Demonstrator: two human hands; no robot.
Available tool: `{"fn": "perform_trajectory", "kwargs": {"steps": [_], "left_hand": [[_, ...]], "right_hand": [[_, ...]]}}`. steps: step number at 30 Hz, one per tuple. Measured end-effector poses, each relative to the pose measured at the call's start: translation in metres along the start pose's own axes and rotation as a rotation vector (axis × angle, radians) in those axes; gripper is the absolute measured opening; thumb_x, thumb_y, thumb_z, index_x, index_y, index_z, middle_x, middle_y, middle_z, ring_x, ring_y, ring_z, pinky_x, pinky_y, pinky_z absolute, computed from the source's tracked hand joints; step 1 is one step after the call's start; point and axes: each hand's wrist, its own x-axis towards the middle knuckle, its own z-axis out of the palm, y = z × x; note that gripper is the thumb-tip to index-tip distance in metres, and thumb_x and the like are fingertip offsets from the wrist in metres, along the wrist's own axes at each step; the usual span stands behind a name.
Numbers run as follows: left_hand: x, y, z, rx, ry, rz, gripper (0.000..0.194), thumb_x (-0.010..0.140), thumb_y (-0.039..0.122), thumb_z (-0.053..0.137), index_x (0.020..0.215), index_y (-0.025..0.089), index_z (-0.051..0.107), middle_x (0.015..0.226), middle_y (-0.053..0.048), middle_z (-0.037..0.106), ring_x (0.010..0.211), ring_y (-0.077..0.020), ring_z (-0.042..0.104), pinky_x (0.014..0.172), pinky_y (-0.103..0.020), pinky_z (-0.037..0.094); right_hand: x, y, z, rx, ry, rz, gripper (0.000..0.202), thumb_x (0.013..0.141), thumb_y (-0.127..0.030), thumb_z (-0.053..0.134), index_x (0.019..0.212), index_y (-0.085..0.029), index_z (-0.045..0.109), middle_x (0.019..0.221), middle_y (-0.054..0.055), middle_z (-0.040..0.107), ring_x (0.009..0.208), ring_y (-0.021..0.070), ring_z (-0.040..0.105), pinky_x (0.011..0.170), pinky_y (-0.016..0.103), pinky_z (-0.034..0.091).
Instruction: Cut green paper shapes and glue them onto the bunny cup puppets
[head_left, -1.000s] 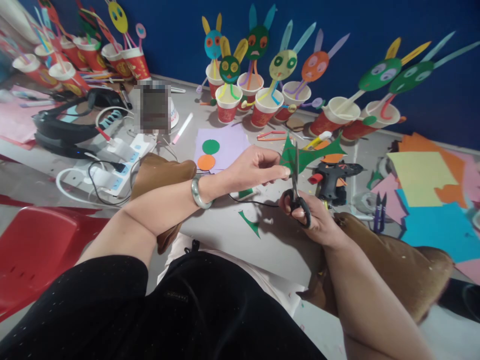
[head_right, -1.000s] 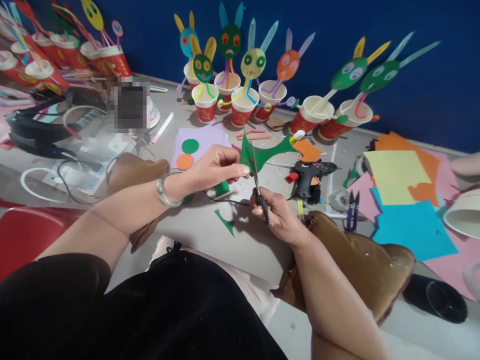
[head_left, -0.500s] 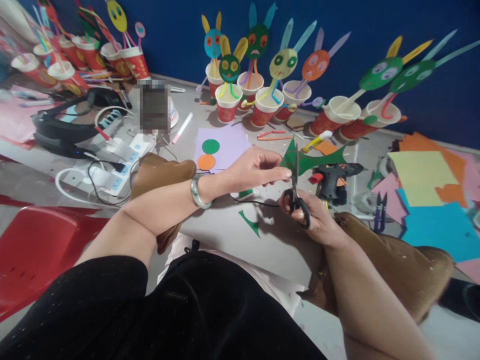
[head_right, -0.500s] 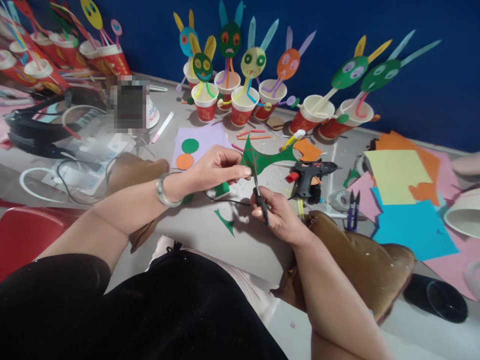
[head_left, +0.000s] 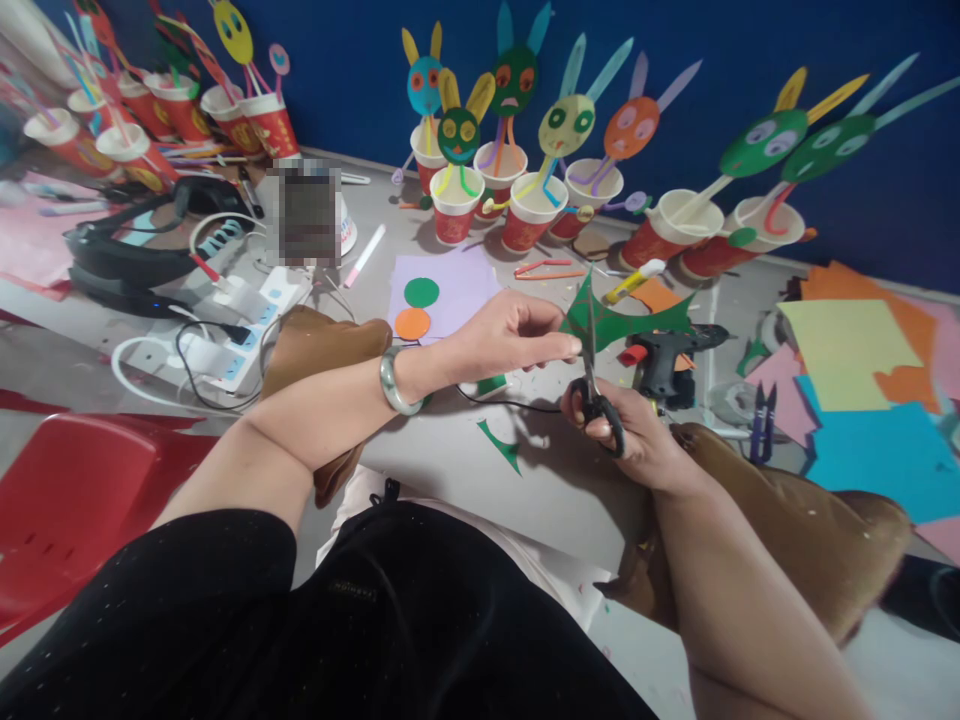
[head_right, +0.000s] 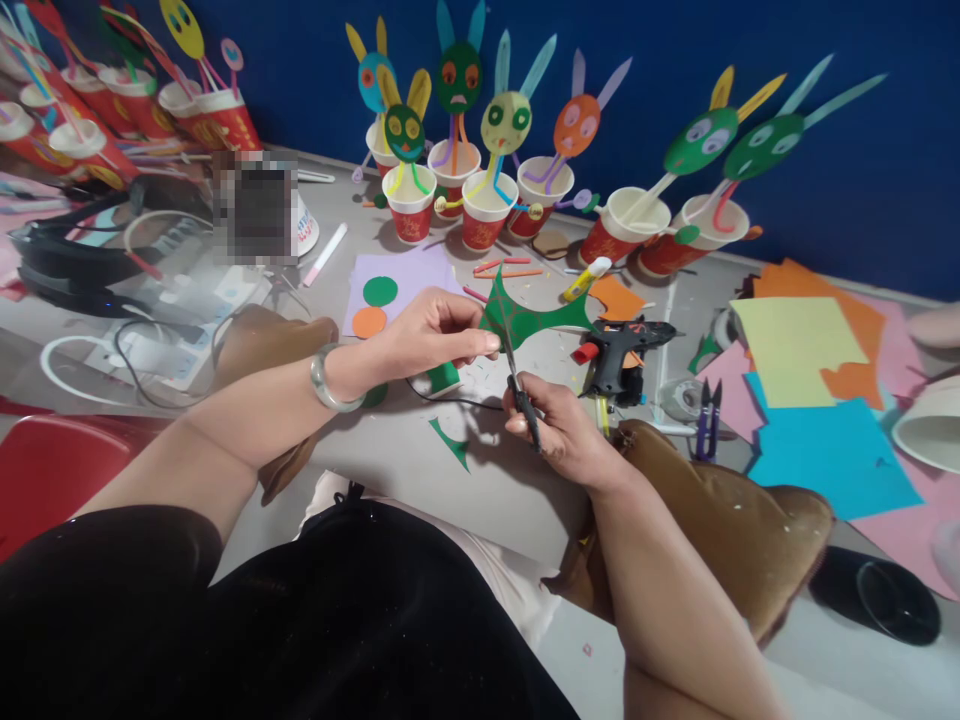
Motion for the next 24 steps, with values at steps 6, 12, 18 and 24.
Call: {"fn": "perform_trajectory", "kwargs": {"steps": [6, 12, 18, 24], "left_hand": [[0.0012, -0.0018, -0.0006, 0.012, 0.011, 0.01, 0.053, 0.082, 0.05, 0.085, 0.058, 0.017, 0.051, 0.055, 0.004, 0.053, 0.053, -0.0045, 0.043, 0.049, -0.022, 0.031], [0.0016, -0.0027, -0.0007, 0.02, 0.014, 0.026, 0.056, 0.083, 0.051, 0.085, 0.058, 0.018, 0.048, 0.055, 0.005, 0.05, 0.052, -0.0044, 0.041, 0.049, -0.022, 0.03], [0.0023, -0.0041, 0.0001, 0.015, 0.019, 0.034, 0.054, 0.084, 0.047, 0.084, 0.058, 0.019, 0.046, 0.055, 0.006, 0.049, 0.053, -0.0039, 0.039, 0.05, -0.021, 0.029], [0.0012, -0.0019, 0.0016, 0.007, 0.032, 0.026, 0.048, 0.087, 0.036, 0.08, 0.059, 0.019, 0.045, 0.054, 0.006, 0.049, 0.053, -0.0037, 0.039, 0.05, -0.021, 0.029]], "right_hand": [[0.0005, -0.0002, 0.0005, 0.003, -0.009, 0.001, 0.079, 0.077, -0.1, 0.058, 0.074, -0.021, 0.055, 0.07, 0.001, 0.054, 0.064, 0.0163, 0.046, 0.06, 0.031, 0.037], [0.0001, -0.003, 0.0003, 0.007, -0.009, 0.007, 0.078, 0.078, -0.098, 0.058, 0.074, -0.021, 0.055, 0.069, 0.0, 0.052, 0.063, 0.0153, 0.044, 0.059, 0.03, 0.035], [0.0006, -0.002, 0.0001, 0.014, -0.015, 0.013, 0.079, 0.077, -0.099, 0.058, 0.074, -0.021, 0.055, 0.068, 0.0, 0.052, 0.063, 0.0152, 0.043, 0.059, 0.03, 0.034], [0.0002, -0.0038, -0.0012, 0.018, -0.014, 0.007, 0.078, 0.078, -0.099, 0.059, 0.074, -0.021, 0.055, 0.068, -0.001, 0.051, 0.063, 0.0149, 0.042, 0.059, 0.03, 0.033]]}}
